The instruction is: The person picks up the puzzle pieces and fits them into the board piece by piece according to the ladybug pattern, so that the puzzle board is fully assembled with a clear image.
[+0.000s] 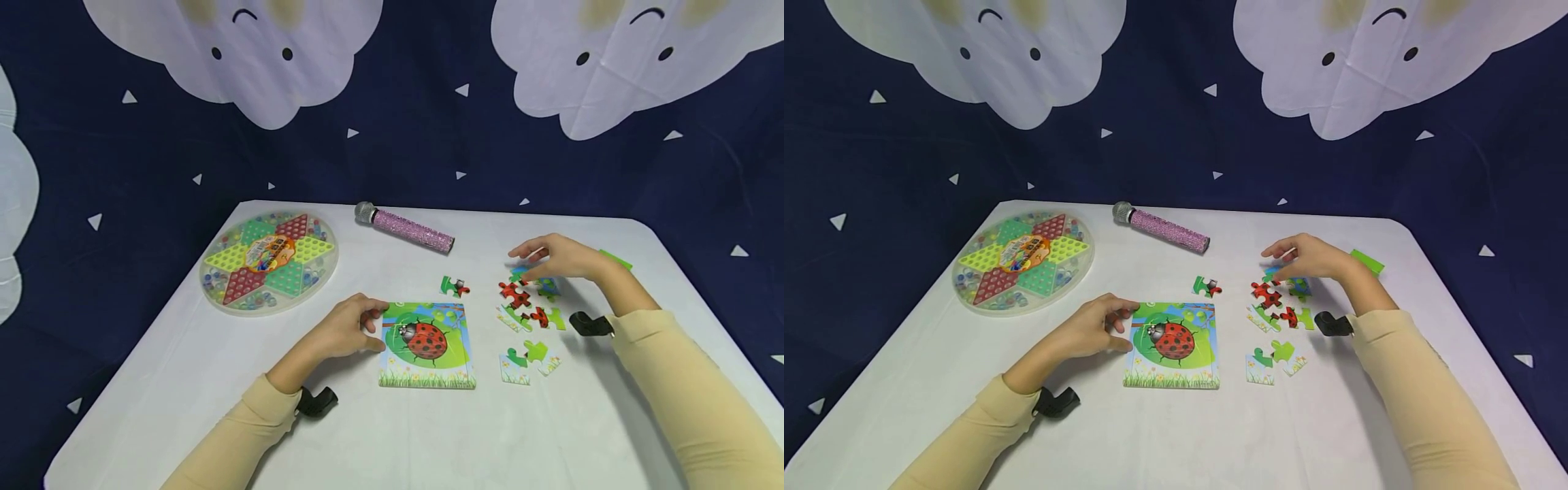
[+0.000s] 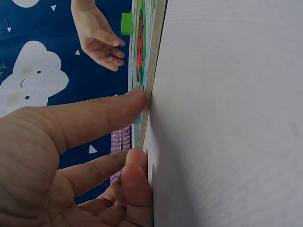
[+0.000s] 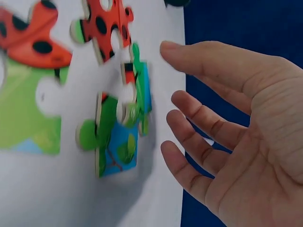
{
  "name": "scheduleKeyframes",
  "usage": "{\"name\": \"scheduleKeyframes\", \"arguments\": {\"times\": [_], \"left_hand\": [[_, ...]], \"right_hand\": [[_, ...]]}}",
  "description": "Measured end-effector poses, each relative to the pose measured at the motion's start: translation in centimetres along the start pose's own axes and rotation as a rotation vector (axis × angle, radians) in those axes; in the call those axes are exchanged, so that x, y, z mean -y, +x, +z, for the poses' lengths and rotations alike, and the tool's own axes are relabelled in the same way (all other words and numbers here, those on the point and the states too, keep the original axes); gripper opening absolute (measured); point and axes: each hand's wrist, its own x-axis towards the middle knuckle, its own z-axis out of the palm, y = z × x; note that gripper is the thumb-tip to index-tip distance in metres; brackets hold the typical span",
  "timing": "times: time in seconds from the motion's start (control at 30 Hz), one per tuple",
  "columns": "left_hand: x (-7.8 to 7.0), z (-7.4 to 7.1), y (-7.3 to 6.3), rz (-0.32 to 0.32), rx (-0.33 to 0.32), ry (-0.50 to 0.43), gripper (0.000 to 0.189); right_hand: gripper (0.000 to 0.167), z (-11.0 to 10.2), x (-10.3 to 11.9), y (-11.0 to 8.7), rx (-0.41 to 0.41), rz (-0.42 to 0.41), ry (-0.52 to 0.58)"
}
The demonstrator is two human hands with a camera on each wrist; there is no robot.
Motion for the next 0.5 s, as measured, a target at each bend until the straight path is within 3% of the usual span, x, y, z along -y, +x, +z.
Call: {"name": "scheduleKeyframes", "arguments": {"times": [0.5], "left_hand": [[0.0,0.0,0.0,0.0,0.004,0.005,0.072]], "right_hand": [[0.061,0.2,-1.7,0.6,-0.002,0.036,0.016]]}}
